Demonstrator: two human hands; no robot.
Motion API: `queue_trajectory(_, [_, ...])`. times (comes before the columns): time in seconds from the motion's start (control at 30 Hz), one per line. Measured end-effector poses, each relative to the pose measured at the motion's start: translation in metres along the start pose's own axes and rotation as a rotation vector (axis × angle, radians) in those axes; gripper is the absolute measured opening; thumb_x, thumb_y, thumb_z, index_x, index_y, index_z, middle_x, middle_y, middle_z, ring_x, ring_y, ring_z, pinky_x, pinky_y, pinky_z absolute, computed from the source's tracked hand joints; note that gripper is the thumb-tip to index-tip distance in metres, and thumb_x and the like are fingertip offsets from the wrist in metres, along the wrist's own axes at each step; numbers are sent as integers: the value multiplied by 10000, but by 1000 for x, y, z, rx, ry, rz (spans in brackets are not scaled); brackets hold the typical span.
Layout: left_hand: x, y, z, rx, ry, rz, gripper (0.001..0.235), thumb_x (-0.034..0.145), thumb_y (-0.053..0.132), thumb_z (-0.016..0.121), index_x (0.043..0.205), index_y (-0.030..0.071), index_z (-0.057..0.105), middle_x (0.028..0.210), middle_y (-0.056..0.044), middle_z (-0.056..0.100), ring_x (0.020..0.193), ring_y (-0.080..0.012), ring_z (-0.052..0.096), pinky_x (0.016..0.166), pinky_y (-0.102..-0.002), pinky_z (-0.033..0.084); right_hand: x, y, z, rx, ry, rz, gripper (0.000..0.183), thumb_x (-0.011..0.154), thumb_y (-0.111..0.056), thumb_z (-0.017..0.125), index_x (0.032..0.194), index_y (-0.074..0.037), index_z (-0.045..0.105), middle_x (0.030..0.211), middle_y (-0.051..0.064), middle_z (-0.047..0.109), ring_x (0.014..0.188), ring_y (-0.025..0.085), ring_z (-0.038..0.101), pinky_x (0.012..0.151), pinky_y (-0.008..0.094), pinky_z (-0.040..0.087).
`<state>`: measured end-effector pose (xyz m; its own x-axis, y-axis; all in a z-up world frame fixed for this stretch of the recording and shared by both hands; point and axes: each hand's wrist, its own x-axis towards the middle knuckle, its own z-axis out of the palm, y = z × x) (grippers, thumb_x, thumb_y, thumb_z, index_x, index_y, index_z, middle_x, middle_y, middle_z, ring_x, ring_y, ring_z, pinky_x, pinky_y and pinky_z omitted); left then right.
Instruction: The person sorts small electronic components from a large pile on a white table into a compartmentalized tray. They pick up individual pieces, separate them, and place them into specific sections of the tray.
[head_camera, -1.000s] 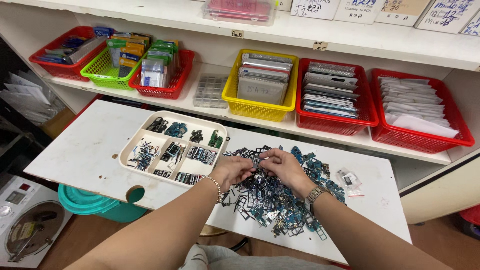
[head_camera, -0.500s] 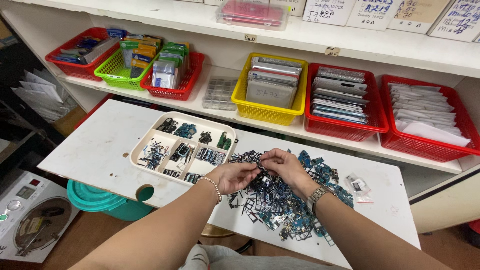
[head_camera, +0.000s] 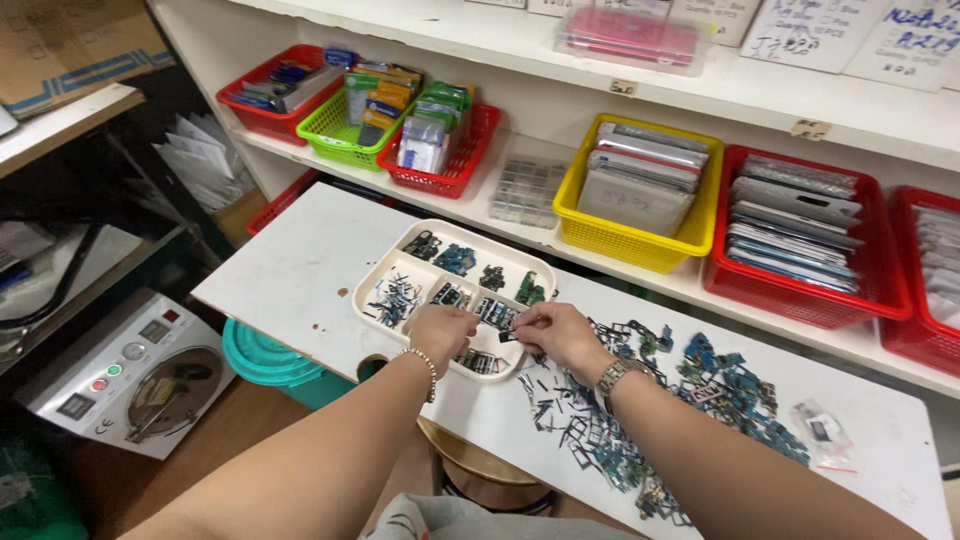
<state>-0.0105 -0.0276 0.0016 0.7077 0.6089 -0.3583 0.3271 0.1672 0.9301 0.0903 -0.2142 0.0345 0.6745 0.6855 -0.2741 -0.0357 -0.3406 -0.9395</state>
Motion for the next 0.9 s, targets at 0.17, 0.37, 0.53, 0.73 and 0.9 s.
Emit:
queue_trajectory(0.17, [4,-8,-37,588,135,129,196,829,235,727,927,110,842,874,-143,779,799,-260,742,791,-372,571,23,-23,47,-490,-53,-190,188,833,-60,740,1018,-26,739,808,65,754,714,131,707,686,272,574])
queue_trajectory(0.37, [3,-6,-46,699,36,60,222,840,275,704,912,107,830,913,-150,773,913,-286,756,872,-389,579,36,-40,73,-751,-137,-331,311,754,-92,791,1015,-38,630,800,99,732,757,237,722,726,356,576])
queue_trajectory(0.53, [7,-1,-45,699,43,32,211,837,252,698,896,101,833,927,-153,769,929,-289,750,889,-389,578,37,-43,82,-768,-127,-306,271,758,-131,808,948,-35,641,794,110,738,775,242,730,747,355,576])
queue_trajectory(0.73, [9,6,-28,648,88,109,186,828,235,690,903,128,822,911,-143,777,898,-295,757,872,-392,582,27,-38,75,-550,114,-255,180,816,-128,774,921,-17,678,786,106,729,720,215,733,687,333,584])
queue_trajectory(0.9, [8,9,17,610,74,277,201,829,282,726,899,121,824,916,-142,769,891,-308,746,846,-389,582,10,-25,31,-399,223,-89,175,880,-170,740,977,-28,708,777,93,755,645,145,718,620,298,573])
